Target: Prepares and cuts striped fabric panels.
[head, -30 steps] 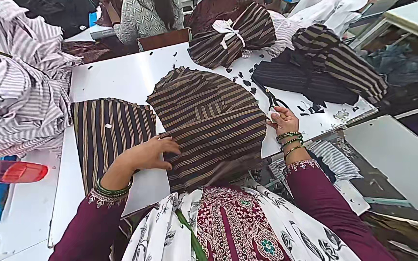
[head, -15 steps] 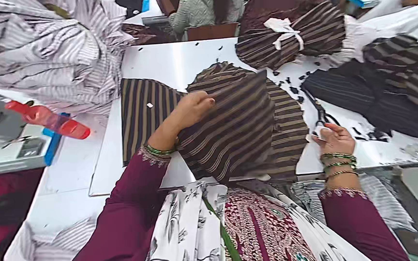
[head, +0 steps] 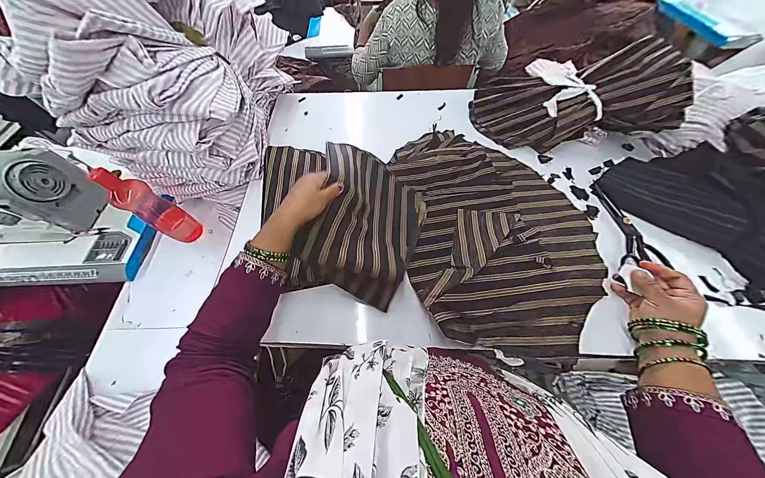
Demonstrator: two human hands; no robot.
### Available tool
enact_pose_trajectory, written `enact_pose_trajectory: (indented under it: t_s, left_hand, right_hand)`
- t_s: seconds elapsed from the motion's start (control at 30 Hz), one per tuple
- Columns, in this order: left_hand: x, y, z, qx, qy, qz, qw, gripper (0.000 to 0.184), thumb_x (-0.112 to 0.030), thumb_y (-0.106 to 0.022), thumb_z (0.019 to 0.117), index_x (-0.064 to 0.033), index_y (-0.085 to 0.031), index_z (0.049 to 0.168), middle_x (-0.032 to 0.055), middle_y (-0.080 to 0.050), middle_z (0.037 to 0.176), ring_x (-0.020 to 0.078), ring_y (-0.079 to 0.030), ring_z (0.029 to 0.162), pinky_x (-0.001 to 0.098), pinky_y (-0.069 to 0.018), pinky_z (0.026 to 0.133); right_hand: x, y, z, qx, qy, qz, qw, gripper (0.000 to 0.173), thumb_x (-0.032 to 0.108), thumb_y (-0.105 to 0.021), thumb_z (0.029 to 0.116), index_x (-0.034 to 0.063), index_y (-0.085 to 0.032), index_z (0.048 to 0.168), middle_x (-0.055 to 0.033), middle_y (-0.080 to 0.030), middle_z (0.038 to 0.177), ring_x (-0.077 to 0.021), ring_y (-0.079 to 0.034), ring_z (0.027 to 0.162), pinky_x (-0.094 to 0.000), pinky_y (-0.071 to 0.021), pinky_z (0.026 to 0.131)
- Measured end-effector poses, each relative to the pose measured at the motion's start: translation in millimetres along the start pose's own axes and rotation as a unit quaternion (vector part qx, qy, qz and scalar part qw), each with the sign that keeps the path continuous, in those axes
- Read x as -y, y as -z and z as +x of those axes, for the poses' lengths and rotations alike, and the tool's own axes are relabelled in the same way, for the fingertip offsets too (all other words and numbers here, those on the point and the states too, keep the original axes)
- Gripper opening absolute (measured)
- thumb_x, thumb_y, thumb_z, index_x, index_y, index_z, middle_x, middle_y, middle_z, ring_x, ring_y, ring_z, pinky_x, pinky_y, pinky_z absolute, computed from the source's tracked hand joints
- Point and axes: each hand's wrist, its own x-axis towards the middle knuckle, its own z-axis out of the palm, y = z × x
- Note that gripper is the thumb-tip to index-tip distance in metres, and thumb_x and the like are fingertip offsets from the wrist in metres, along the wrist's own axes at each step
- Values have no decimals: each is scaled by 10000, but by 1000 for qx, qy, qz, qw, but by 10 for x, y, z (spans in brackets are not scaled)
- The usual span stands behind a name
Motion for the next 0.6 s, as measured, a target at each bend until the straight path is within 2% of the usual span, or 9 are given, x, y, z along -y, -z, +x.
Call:
enact_pose_trajectory:
  t_s: [0.07, 0.13, 0.2, 0.27, 0.33, 0.43, 0.5, 0.53, 0.6]
  left_hand:
    - [-417, 361, -76, -101, -163, 66, 979, 323, -221, -558, 1059, 78, -669, 1106, 251, -686, 988, 376, -677, 950, 587, -503, 892]
    - [-672, 758, -191, -215, -344, 100, 909, 286, -176, -562, 1038, 77, -691, 1064, 235, -699, 1030, 308, -680, 1014, 466, -507, 948]
    - [-701, 1090, -249, -263, -467, 95, 839, 280, -166, -554, 1033, 62, -716, 1013, 220, -687, 1082, 262, -622, 1117, 409, -434, 1022]
    - [-514, 1263, -298, -246, -499, 94, 825, 280, -190, -560, 1034, 30, -731, 1005, 222, -662, 1245, 312, -501, 1356, 480, -288, 1184]
    - [-154, 1208, -331, -213, -437, 91, 869, 235, -155, -590, 982, 33, -729, 953, 270, -568, 1407, 439, -332, 1482, 577, -194, 1226]
    - [737, 826, -185, -124, -232, 32, 964, 259, 83, -585, 885, 7, -771, 1048, 347, -319, 1584, 531, -197, 1513, 656, -191, 1211]
    - [1212, 472, -191, -125, -40, -41, 990, 306, 155, -524, 937, 63, -698, 1171, 308, -397, 1554, 451, -383, 1452, 607, -334, 1153]
    - [1320, 324, -217, -159, 50, -89, 982, 335, 121, -488, 979, 64, -637, 1273, 268, -514, 1474, 402, -534, 1329, 569, -433, 1070]
    - [1403, 141, -263, -223, 157, -198, 942, 390, -15, -451, 1040, -3, -499, 1427, 236, -598, 1313, 301, -628, 1079, 470, -509, 914]
  right_hand:
    - [-7, -2, -10, -5, 3, 1, 1000, 211, 31, -535, 1032, 4, -515, 1241, 53, -605, 948, 13, -658, 725, -187, -587, 647]
    - [3, -7, -19, -7, 2, -2, 1000, 218, 37, -529, 1038, -1, -508, 1252, 49, -602, 964, 13, -654, 726, -185, -584, 648]
    - [5, -8, -30, -8, 9, -1, 1000, 241, 44, -517, 1040, -18, -491, 1272, 37, -598, 982, 5, -657, 735, -193, -583, 652]
    - [9, -10, -42, -12, 13, -1, 1000, 232, 48, -519, 1041, -10, -495, 1264, 46, -600, 976, 12, -657, 740, -188, -583, 657]
    - [16, -16, -48, -13, 11, -1, 1000, 229, 57, -520, 1046, -5, -496, 1265, 54, -596, 974, 19, -657, 744, -186, -584, 659]
    - [6, 2, -43, -7, 10, -3, 1000, 237, 57, -521, 1042, -2, -491, 1270, 54, -593, 996, 18, -653, 759, -190, -581, 663]
    - [-5, 6, -43, -5, 12, -6, 1000, 245, 61, -526, 1040, -1, -489, 1274, 60, -595, 992, 22, -656, 753, -185, -585, 662]
    - [-3, -1, -35, -5, 12, -4, 1000, 245, 60, -526, 1038, -1, -489, 1273, 60, -596, 989, 19, -658, 754, -186, -585, 662]
    - [3, -13, -27, -7, 10, -6, 1000, 237, 54, -524, 1038, -2, -492, 1265, 62, -597, 984, 19, -657, 754, -186, -584, 664]
